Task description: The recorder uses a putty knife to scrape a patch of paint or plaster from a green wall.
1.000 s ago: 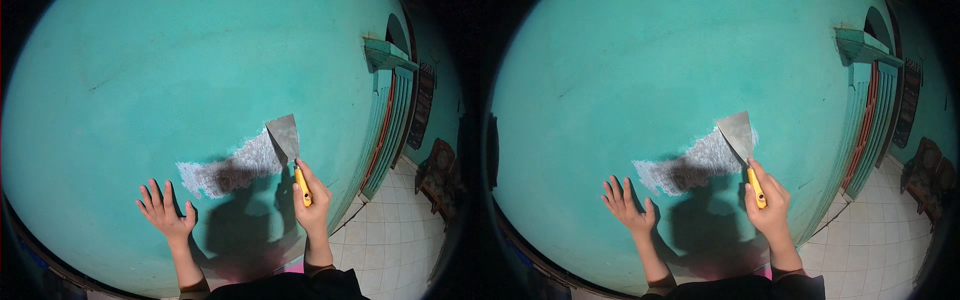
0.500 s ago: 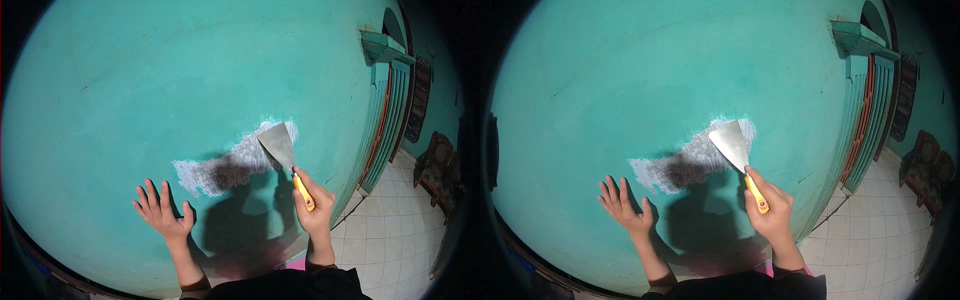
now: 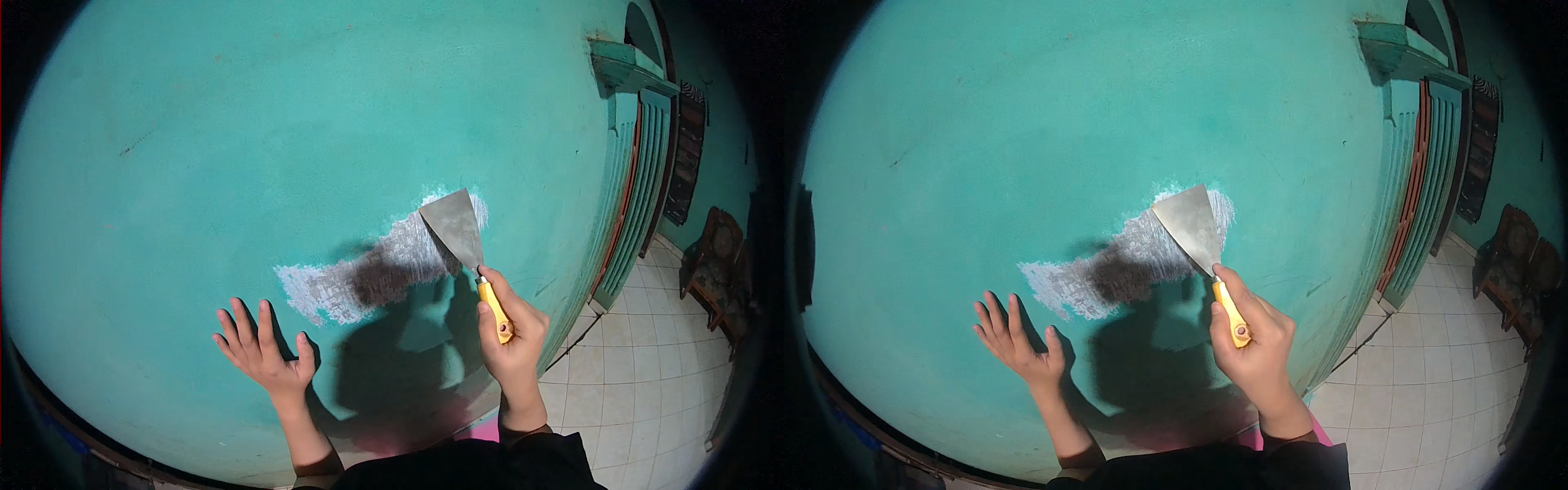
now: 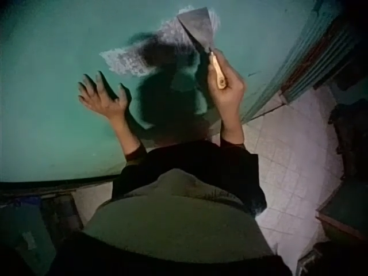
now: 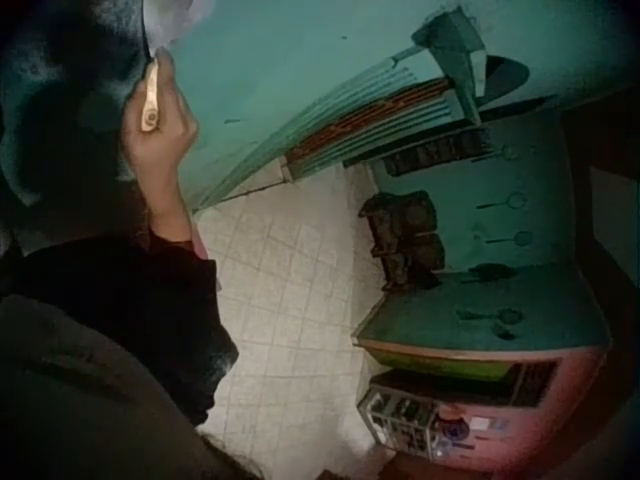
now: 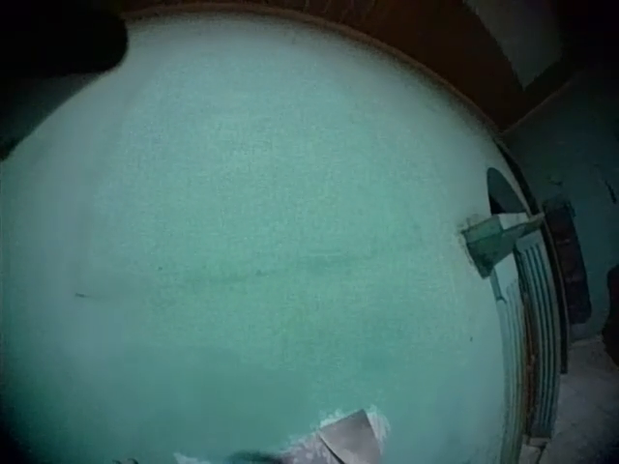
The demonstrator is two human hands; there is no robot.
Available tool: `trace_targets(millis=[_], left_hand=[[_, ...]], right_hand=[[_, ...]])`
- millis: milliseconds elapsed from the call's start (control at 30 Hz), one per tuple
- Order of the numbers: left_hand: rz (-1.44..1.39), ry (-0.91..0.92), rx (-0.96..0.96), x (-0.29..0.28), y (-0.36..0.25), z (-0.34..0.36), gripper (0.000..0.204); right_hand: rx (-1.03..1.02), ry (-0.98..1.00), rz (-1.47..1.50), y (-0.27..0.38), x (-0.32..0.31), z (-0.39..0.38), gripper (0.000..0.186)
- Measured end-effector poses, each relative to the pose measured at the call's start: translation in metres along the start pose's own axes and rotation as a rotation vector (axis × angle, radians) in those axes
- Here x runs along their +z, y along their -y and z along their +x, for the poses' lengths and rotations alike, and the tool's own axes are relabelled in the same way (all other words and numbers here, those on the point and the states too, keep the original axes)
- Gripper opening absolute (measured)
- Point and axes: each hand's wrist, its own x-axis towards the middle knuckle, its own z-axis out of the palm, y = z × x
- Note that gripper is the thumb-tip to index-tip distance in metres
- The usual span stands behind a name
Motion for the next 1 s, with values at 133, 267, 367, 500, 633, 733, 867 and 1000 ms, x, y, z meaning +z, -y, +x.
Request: trace_targets(millis=[133, 267, 367, 500, 633, 733, 867, 1000], left_hand=[[-0.011, -0.008, 0.009, 0.007, 0.000, 0.001, 0.059], [0.007, -0.026, 0.010, 0.011, 0.002, -0.002, 0.059], [0.008, -0.025, 0.012, 0.011, 0.004, -0.002, 0.059], [0.023, 0.005, 0.032, 0.008, 0.003, 0.002, 0.061], [0.026, 0.018, 0.029, 0.003, 0.006, 0.001, 0.061], [0.014, 0.026, 0.048, 0.003, 0.006, 0.003, 0.061], [0.028, 0.016, 0.035, 0.005, 0.005, 0.002, 0.061], [0.020, 0.017, 0.039, 0.007, 0.003, 0.002, 0.061]], right_hand=[[-0.074, -0.064, 0.023, -0.010, 0.011, -0.003, 0.038], [-0.007, -0.016, 0.050, -0.007, 0.009, 0.000, 0.038], [0.028, 0.012, 0.041, -0.012, 0.008, -0.002, 0.038], [0.007, -0.029, 0.038, -0.008, 0.018, 0.004, 0.038], [0.008, -0.021, 0.047, -0.005, 0.011, 0.001, 0.039], [0.019, -0.017, 0.029, -0.004, 0.012, -0.002, 0.038], [0.039, -0.007, 0.038, -0.005, 0.011, 0.002, 0.038], [0.003, -0.020, 0.041, -0.009, 0.012, 0.002, 0.039]])
